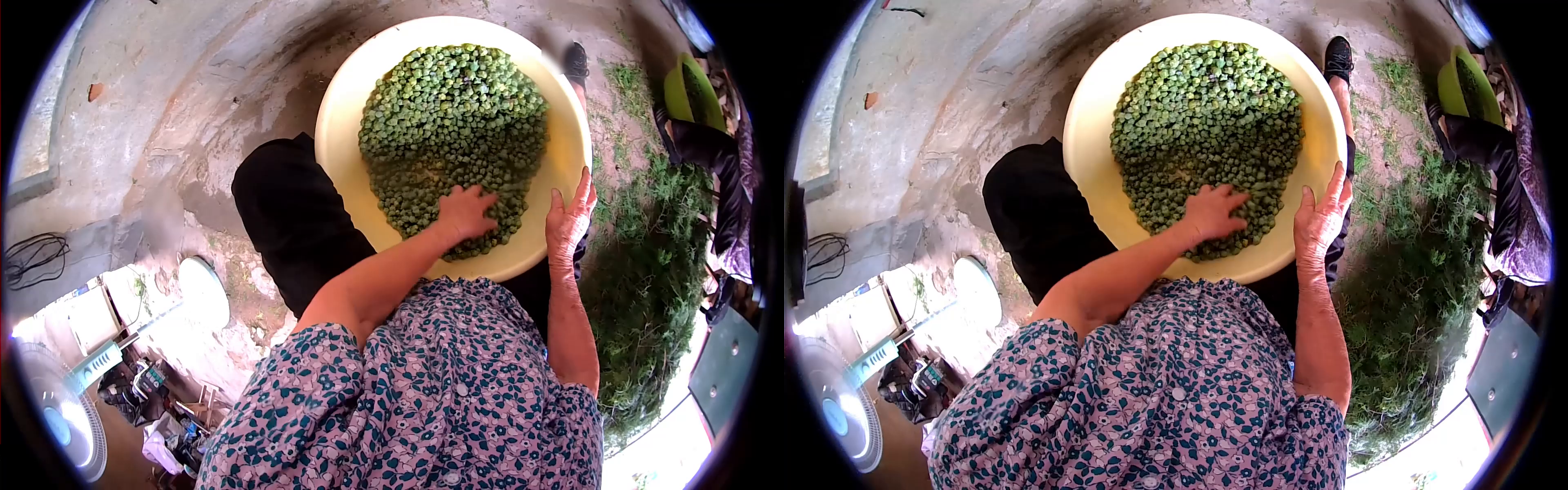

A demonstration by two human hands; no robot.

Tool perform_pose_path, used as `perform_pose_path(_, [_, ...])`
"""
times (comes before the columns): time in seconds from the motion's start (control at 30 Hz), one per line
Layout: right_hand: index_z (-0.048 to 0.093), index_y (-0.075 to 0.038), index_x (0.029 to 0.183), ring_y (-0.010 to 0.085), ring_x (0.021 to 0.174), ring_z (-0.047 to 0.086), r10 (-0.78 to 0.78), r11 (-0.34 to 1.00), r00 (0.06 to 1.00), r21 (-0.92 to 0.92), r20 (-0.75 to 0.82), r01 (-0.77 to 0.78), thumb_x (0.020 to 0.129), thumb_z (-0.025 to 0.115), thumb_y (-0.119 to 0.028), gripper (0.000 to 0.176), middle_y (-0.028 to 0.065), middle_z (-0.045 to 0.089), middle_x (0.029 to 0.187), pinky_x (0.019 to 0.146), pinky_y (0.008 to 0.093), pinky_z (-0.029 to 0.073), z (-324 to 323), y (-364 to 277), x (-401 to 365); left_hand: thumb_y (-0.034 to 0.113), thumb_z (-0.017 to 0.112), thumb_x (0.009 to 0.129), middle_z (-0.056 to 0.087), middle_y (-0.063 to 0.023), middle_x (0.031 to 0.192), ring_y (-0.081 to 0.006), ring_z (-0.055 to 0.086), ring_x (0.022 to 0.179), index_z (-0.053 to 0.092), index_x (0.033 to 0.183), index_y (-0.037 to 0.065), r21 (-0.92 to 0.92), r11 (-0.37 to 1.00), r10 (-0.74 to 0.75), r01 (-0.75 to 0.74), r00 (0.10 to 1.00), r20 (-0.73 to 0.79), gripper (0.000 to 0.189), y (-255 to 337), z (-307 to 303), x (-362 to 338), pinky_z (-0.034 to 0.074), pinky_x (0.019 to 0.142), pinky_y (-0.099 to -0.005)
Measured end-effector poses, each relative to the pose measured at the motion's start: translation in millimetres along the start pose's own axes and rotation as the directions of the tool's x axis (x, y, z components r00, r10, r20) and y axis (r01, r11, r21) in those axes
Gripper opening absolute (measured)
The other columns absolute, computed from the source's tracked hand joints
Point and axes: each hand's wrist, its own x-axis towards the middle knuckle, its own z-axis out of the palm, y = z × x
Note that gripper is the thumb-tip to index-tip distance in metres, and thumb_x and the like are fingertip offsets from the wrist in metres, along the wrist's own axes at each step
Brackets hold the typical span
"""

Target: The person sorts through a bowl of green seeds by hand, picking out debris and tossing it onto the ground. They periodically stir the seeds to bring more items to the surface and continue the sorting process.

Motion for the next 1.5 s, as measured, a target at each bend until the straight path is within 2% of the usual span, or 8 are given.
perform_pose_path(0.2, [0.026, -0.011, 0.140, 0.0396, 0.107, 0.048, 0.028, 1.000, 1.000, 0.013, 0.011, -0.028, 0.078, 0.061, -0.004, 0.072, 0.0246, 0.039, 0.122, 0.088, 0.0427, 0.044, -1, 0, 1, 0.035, 0.064, 0.075, 0.039, -0.0061, 0.135, -0.0336, 0.037, 0.121, 0.048, 0.129, 0.029, 0.239, 0.922, 0.268, -0.304, 0.948, 0.173, 0.056, 7, 11, -43, 0.036, 0.093, -0.0512])
perform_pose_path(0.43, [0.026, -0.012, 0.141, 0.0385, 0.106, 0.048, 0.042, 0.999, 0.999, -0.022, 0.003, -0.042, 0.078, 0.061, -0.004, 0.072, 0.0232, 0.040, 0.121, 0.086, 0.0423, 0.044, 2, -1, 2, 0.025, 0.063, 0.077, 0.042, -0.0062, 0.131, -0.0335, 0.043, 0.116, 0.058, 0.119, 0.024, 0.286, 0.917, 0.193, -0.280, 0.936, 0.295, 0.042, -31, -28, -81, 0.039, 0.089, -0.0511])
perform_pose_path(0.6, [0.025, -0.011, 0.141, 0.0374, 0.105, 0.049, -0.006, 1.000, 1.000, -0.019, -0.006, 0.006, 0.078, 0.062, -0.004, 0.073, 0.0227, 0.042, 0.120, 0.086, 0.0414, 0.045, 3, 2, 1, 0.027, 0.058, 0.079, 0.057, -0.0075, 0.104, -0.0277, 0.057, 0.095, 0.066, 0.091, 0.013, 0.270, 0.939, 0.196, -0.214, 0.976, 0.093, 0.020, -60, -37, -73, 0.048, 0.078, -0.0383])
perform_pose_path(0.83, [0.026, -0.012, 0.140, 0.0391, 0.105, 0.048, 0.014, 1.000, 1.000, -0.025, 0.001, -0.014, 0.078, 0.061, -0.004, 0.072, 0.0231, 0.041, 0.120, 0.086, 0.0426, 0.045, 3, -1, 3, 0.022, 0.056, 0.081, 0.059, -0.0114, 0.096, -0.0306, 0.057, 0.093, 0.063, 0.091, 0.007, 0.142, 0.988, -0.026, 0.062, 0.971, -0.239, 0.019, -94, -40, -51, 0.046, 0.079, -0.0406])
perform_pose_path(0.87, [0.026, -0.012, 0.140, 0.0393, 0.105, 0.048, 0.015, 1.000, 1.000, -0.022, 0.004, -0.015, 0.078, 0.061, -0.004, 0.072, 0.0231, 0.041, 0.119, 0.086, 0.0428, 0.045, 3, -1, 3, 0.022, 0.056, 0.081, 0.059, -0.0114, 0.096, -0.0306, 0.057, 0.093, 0.063, 0.091, 0.007, 0.143, 0.988, -0.025, 0.060, 0.971, -0.236, 0.019, -96, -36, -48, 0.046, 0.079, -0.0406])
perform_pose_path(0.93, [0.027, -0.011, 0.140, 0.0390, 0.105, 0.048, -0.001, 1.000, 1.000, -0.025, -0.012, 0.001, 0.077, 0.061, -0.004, 0.072, 0.0229, 0.042, 0.119, 0.086, 0.0428, 0.044, 5, 2, 3, 0.019, 0.058, 0.079, 0.061, -0.0110, 0.092, -0.0313, 0.058, 0.089, 0.065, 0.086, 0.006, 0.101, 0.976, 0.215, -0.192, 0.809, -0.547, 0.016, -92, -25, -40, 0.047, 0.077, -0.0427])
perform_pose_path(1.17, [0.030, -0.012, 0.139, 0.0374, 0.109, 0.048, 0.036, 0.999, 0.999, 0.001, 0.007, -0.036, 0.079, 0.062, -0.010, 0.068, 0.0223, 0.042, 0.124, 0.089, 0.0424, 0.043, 4, -4, 4, 0.011, 0.062, 0.073, 0.059, -0.0130, 0.090, -0.0326, 0.056, 0.088, 0.063, 0.083, 0.003, 0.057, 0.893, 0.425, -0.446, 0.797, -0.430, 0.013, -38, 7, -3, 0.047, 0.077, -0.0412])
perform_pose_path(1.5, [0.028, -0.006, 0.138, 0.0396, 0.104, 0.048, -0.031, 0.999, 0.998, 0.014, -0.047, 0.032, 0.074, 0.062, -0.001, 0.073, 0.0226, 0.044, 0.117, 0.088, 0.0433, 0.041, 6, -3, 3, 0.018, 0.070, 0.067, 0.061, -0.0080, 0.088, -0.0275, 0.056, 0.089, 0.068, 0.085, 0.011, 0.285, 0.917, 0.370, -0.277, 0.859, -0.355, 0.019, -19, 36, 19, 0.046, 0.077, -0.0392])
